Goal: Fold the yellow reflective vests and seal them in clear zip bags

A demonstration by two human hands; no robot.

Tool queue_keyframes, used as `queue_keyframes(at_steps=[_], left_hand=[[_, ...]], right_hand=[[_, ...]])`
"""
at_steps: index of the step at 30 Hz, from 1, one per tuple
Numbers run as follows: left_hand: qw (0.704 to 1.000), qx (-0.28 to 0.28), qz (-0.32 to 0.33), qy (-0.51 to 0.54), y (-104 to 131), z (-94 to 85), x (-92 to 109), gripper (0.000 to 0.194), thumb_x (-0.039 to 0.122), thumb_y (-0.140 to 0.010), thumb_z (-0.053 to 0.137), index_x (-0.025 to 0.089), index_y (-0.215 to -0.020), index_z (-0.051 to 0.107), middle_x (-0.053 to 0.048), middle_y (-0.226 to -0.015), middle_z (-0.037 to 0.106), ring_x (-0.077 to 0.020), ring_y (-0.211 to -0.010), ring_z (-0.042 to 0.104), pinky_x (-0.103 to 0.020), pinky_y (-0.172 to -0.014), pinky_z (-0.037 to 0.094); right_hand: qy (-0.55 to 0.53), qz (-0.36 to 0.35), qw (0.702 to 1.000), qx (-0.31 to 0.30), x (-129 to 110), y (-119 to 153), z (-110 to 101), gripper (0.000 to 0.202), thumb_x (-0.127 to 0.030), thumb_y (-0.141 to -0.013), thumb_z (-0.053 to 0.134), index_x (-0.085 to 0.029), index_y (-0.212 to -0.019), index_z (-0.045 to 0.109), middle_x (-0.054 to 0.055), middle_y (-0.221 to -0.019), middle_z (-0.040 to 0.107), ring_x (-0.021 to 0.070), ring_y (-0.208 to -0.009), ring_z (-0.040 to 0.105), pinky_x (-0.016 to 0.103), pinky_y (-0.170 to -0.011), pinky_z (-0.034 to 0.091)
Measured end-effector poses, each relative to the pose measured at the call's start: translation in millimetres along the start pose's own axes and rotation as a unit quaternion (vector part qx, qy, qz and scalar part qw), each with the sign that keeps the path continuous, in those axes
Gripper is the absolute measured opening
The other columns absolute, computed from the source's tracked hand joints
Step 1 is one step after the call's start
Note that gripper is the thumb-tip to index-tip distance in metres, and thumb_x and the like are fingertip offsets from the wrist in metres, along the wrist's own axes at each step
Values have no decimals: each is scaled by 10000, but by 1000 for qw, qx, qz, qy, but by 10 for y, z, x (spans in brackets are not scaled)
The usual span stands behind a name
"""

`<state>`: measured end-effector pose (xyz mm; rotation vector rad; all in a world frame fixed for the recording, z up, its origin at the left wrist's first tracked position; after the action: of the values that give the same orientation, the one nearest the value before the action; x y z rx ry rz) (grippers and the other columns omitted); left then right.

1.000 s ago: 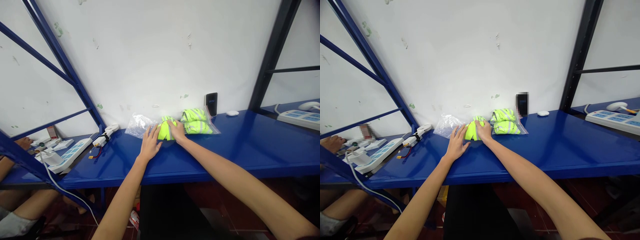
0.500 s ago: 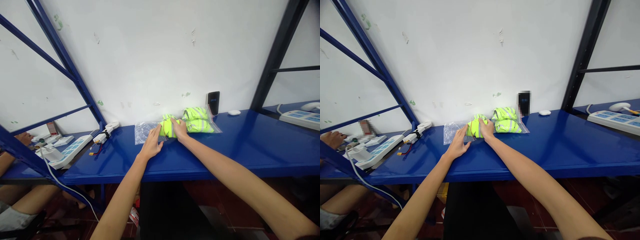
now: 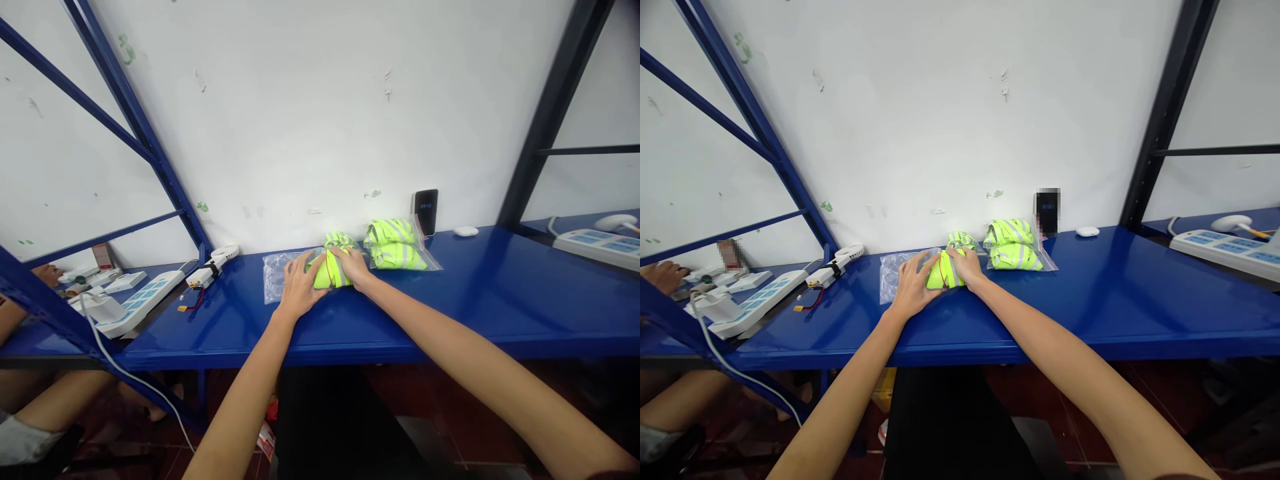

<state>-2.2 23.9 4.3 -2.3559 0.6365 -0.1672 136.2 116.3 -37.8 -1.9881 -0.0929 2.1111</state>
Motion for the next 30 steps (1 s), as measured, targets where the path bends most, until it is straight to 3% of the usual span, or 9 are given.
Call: queue_keyframes(at_steps=[4,7,13,21,25,30], left_hand=[[1000,11,-24,-12,13,-8,-24,982,445,-687,755,214,-1502,260,-176,-1520,339,-360,-1415,289,-521,-1121,228],[999,4,-36,-4,21,34,-44,1015,434,-676,751,181,-1507,226,-181,-1519,348,-358,-1417,295,-532,-1142,192],[1000,-11,-15,6,-7,98,9,906,400,-718,708,164,-1479,277,-178,-1455,444,-350,-1387,354,-543,-1158,144],[1000,-13,-6,-12,-22,124,62,892,351,-726,693,141,-1479,264,-194,-1454,435,-355,-1388,345,-562,-1150,125],[1000,-12,-10,-12,-32,100,86,901,382,-728,685,139,-1484,260,-197,-1458,429,-358,-1387,345,-559,-1154,127],[1000,5,-22,-13,-40,66,89,871,389,-762,654,171,-1497,240,-172,-1487,403,-337,-1387,352,-532,-1159,150]], right_hand=[[86,-102,991,-14,-255,102,63,346,-524,-757,587,-204,-632,545,-10,-655,584,181,-666,510,294,-654,385],[99,-128,987,-10,-329,143,77,318,-489,-766,581,-212,-623,521,-8,-647,555,192,-680,499,306,-685,373],[70,-117,990,35,-313,130,19,250,-449,-729,626,-226,-662,535,17,-652,550,243,-779,517,331,-742,374],[117,-113,985,52,-315,167,24,375,-479,-789,570,-229,-565,401,-19,-578,468,178,-619,435,312,-679,361],[89,-93,990,51,-261,111,12,359,-489,-748,617,-221,-566,462,-31,-557,463,171,-622,444,295,-653,380],[-3,-58,992,108,-163,98,-114,338,-506,-680,674,-201,-609,548,-35,-577,508,150,-589,457,280,-581,389]])
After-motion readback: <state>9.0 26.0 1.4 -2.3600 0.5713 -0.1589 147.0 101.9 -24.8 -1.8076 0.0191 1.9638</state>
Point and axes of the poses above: each hand's wrist, its own y-axis away from the middle knuckle, its own z-axis out of the palm, x = y × z, the point moved 10 cm from there along -y, towards the middle knuckle
